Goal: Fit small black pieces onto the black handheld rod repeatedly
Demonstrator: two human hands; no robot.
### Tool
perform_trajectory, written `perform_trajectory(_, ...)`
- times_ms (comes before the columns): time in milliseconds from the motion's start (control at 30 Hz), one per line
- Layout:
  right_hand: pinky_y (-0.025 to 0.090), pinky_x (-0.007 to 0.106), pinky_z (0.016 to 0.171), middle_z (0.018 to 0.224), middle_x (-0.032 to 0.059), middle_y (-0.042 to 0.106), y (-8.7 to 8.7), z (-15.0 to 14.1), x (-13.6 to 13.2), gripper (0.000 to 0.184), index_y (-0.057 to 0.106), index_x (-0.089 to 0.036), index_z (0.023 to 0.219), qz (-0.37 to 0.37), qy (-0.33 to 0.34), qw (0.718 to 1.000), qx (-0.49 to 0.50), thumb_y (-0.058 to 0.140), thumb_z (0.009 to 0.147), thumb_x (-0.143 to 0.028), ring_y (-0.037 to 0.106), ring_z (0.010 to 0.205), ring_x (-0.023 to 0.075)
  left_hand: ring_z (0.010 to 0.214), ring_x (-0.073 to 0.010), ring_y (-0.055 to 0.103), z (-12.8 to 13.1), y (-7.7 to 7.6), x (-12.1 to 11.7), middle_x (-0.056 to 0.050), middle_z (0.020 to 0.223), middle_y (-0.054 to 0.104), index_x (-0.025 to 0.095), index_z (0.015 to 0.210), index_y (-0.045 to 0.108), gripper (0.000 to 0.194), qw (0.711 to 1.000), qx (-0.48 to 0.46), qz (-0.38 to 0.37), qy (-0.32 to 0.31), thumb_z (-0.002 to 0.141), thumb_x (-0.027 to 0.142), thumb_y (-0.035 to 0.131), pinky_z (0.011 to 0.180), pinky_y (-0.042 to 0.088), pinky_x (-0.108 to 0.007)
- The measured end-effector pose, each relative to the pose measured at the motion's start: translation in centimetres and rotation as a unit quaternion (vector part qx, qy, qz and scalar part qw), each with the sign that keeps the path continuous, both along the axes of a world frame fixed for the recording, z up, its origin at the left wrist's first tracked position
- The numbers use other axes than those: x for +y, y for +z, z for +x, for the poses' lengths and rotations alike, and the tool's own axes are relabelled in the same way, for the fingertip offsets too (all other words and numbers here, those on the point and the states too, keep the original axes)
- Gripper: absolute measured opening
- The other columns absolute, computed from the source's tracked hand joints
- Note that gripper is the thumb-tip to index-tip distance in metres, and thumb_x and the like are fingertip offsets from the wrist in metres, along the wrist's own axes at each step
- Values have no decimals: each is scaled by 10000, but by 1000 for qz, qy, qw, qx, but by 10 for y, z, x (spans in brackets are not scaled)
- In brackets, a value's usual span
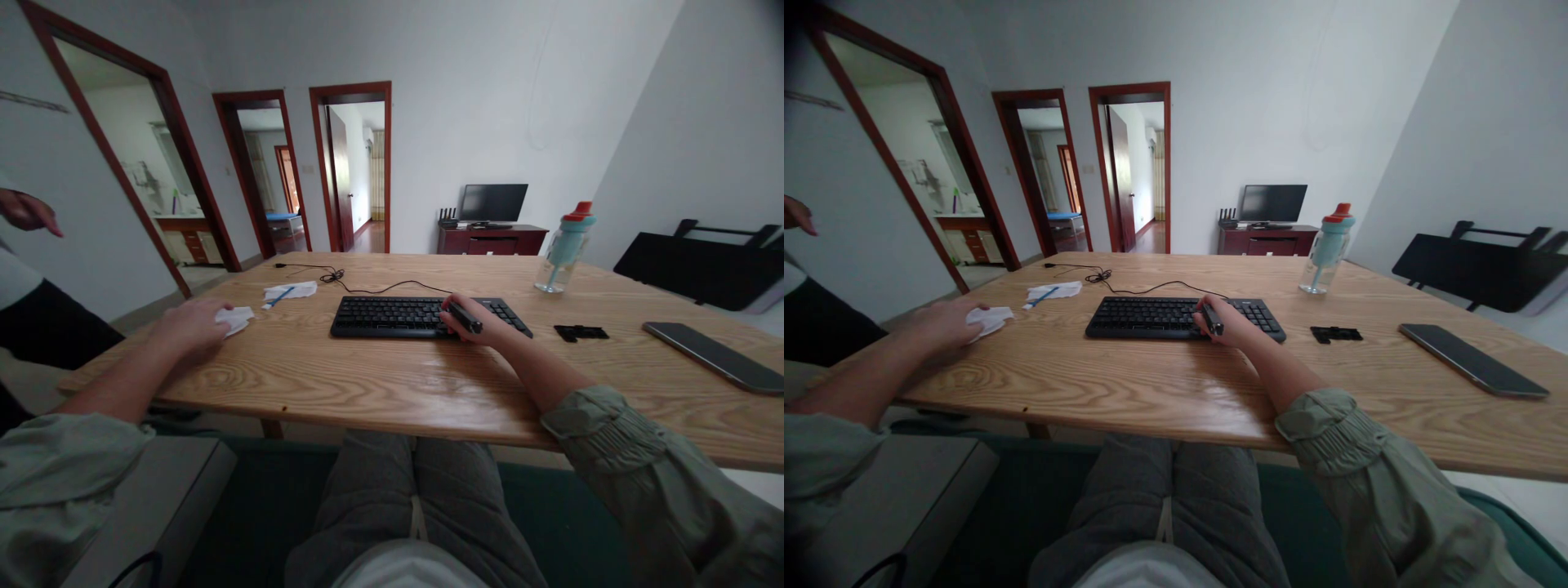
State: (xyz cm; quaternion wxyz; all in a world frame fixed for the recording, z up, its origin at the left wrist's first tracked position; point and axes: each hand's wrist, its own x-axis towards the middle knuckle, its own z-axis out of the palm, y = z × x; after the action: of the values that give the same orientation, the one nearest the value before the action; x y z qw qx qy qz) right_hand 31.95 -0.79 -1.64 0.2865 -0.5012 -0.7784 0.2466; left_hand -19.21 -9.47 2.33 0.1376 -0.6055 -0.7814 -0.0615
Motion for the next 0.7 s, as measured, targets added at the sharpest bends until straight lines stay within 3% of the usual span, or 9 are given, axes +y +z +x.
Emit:
perform_trajectory(100,400,206,432,650,-34,579,-4,1,3,166,452,-219,978,15,6,1000,11,542,890,-327,492,472,101,1115,-246,580,53,10,6,-81,1312,625,195,1221,606,429,992,73,34,-94,871,353,414,944,447,-376)
perform_trajectory(200,381,203,419,650,-34,579,-10,4,7,191,466,-215,989,20,1,1000,24,540,887,-358,484,456,95,1060,-253,617,121,13,21,-99,1169,691,178,1095,663,354,974,62,70,-205,861,306,431,931,460,-365)
perform_trajectory(300,375,217,420,662,-21,589,-13,6,8,215,483,-212,983,39,6,999,27,540,880,-391,491,461,104,952,-229,650,198,7,38,-65,1036,729,206,1025,700,304,941,34,56,-333,854,305,469,868,480,-332)
perform_trajectory(433,378,236,459,652,-11,584,-10,9,6,247,494,-202,959,87,28,996,-1,550,855,-419,478,497,118,909,-205,669,285,-11,62,-34,1021,743,245,1027,728,289,898,-24,19,-439,858,307,502,798,490,-297)
perform_trajectory(533,411,253,532,681,10,595,-11,10,5,277,504,-197,932,130,37,991,-9,537,850,-459,501,577,137,890,-203,676,318,-24,79,-29,988,750,264,1037,739,282,884,-63,-9,-462,862,352,538,768,493,-286)
perform_trajectory(700,448,280,611,760,34,627,-18,11,2,310,521,-197,949,145,-4,989,-3,566,825,-478,552,648,160,902,-190,668,324,-40,94,-29,996,745,258,1014,754,276,861,-77,-9,-503,896,342,519,795,486,-271)
